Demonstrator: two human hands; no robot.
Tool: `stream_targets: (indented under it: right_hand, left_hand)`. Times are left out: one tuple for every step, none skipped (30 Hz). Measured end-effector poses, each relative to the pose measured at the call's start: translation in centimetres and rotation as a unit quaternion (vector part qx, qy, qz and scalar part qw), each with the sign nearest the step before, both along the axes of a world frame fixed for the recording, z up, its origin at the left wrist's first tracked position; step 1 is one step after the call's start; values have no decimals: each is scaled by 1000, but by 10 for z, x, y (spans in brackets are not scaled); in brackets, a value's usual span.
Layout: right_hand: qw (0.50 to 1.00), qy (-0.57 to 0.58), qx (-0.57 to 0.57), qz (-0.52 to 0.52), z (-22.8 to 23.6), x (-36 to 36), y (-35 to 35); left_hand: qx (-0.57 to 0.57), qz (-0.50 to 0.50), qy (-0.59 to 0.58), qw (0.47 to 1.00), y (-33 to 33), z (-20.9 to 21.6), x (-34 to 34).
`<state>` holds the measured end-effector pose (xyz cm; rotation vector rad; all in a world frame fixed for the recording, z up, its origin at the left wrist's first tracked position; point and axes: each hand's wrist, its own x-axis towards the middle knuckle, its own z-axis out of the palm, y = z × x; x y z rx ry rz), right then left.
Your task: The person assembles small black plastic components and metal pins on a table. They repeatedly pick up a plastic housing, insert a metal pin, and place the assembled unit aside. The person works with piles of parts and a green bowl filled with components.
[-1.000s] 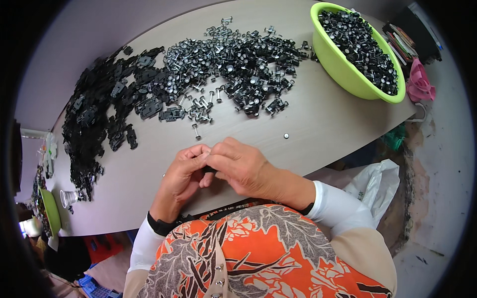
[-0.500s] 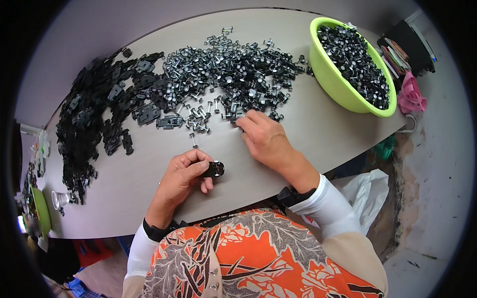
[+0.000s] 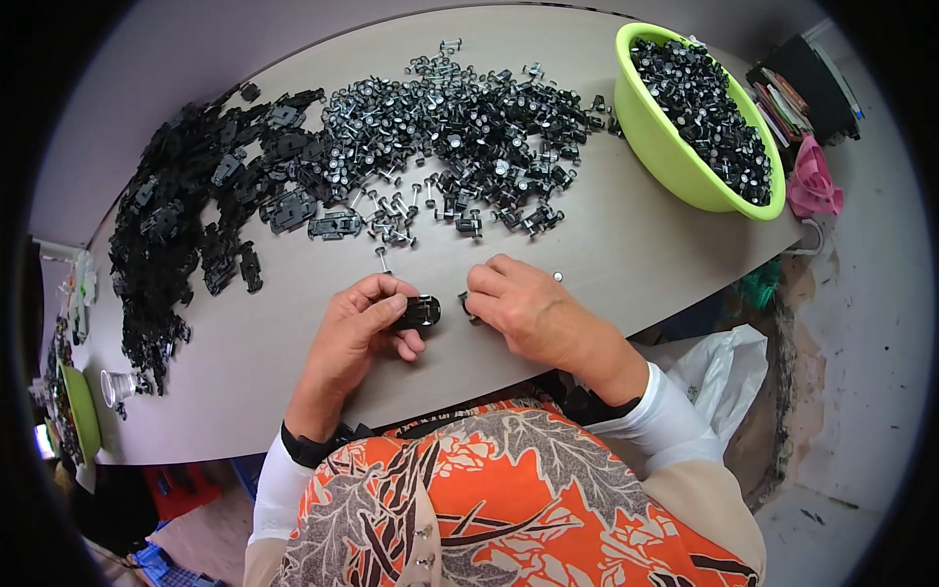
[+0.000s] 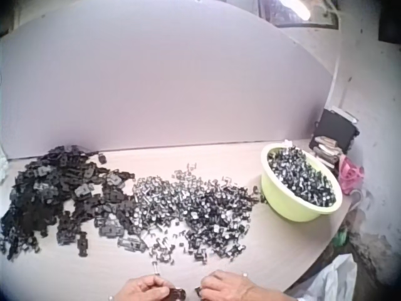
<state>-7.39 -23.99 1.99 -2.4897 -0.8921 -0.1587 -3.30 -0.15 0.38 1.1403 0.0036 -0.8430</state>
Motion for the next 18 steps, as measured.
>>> stream_targets:
  right_hand:
    - [1000, 6, 14, 5, -2, -2, 0]
    - [999, -6, 40, -23, 0, -3, 1]
    - [996, -17, 65, -51, 6, -4, 2]
    - [992, -29, 90, -80, 10, -5, 2]
    - [992, -10, 92, -79, 12, -6, 2]
    - [992, 9, 95, -79, 13, -7, 2]
    - [992, 27, 98, -80, 14, -8, 2]
    - [996, 22, 67, -58, 12, -8, 5]
    - [999, 18, 37, -35, 9, -7, 8]
    - [1000, 13, 8, -11, 6, -6, 12]
    - [1000, 12, 13, -9, 1, -6, 11]
    - [1000, 10, 19, -6, -3, -5, 10]
    - [1000, 9, 22, -1, -6, -3, 8]
    - [994, 59, 79, -39, -4, -4, 8]
    - [982, 110, 134, -76, -1, -7, 9]
    - [962, 161, 188, -115, 3, -10, 9]
    - [927, 254, 232, -152, 6, -9, 8]
    - [879, 344, 273, -186, 10, -6, 8]
  left_hand:
    - [2, 4, -1, 1000, 1, 0, 0]
    - [4, 7, 4, 1000, 2, -1, 1]
    - [6, 11, 9, 1000, 3, -2, 2]
    - [8, 13, 14, 1000, 4, -2, 3]
    - [10, 19, 14, 1000, 4, -1, 3]
    - [12, 25, 15, 1000, 5, 0, 3]
    - [14, 29, 15, 999, 5, 1, 3]
    - [14, 29, 14, 999, 5, 1, 3]
    - [14, 29, 14, 999, 4, 2, 3]
    - [14, 31, 13, 999, 4, 3, 3]
    - [15, 30, 12, 999, 4, 3, 2]
    - [17, 29, 11, 999, 4, 3, 2]
    - [16, 31, 10, 999, 4, 3, 3]
    - [13, 35, 13, 999, 4, 3, 3]
    - [9, 38, 16, 999, 4, 3, 3]
    - [5, 39, 21, 999, 4, 2, 3]
    - [9, 37, 14, 999, 4, 2, 3]
    - [12, 35, 7, 999, 5, 1, 3]
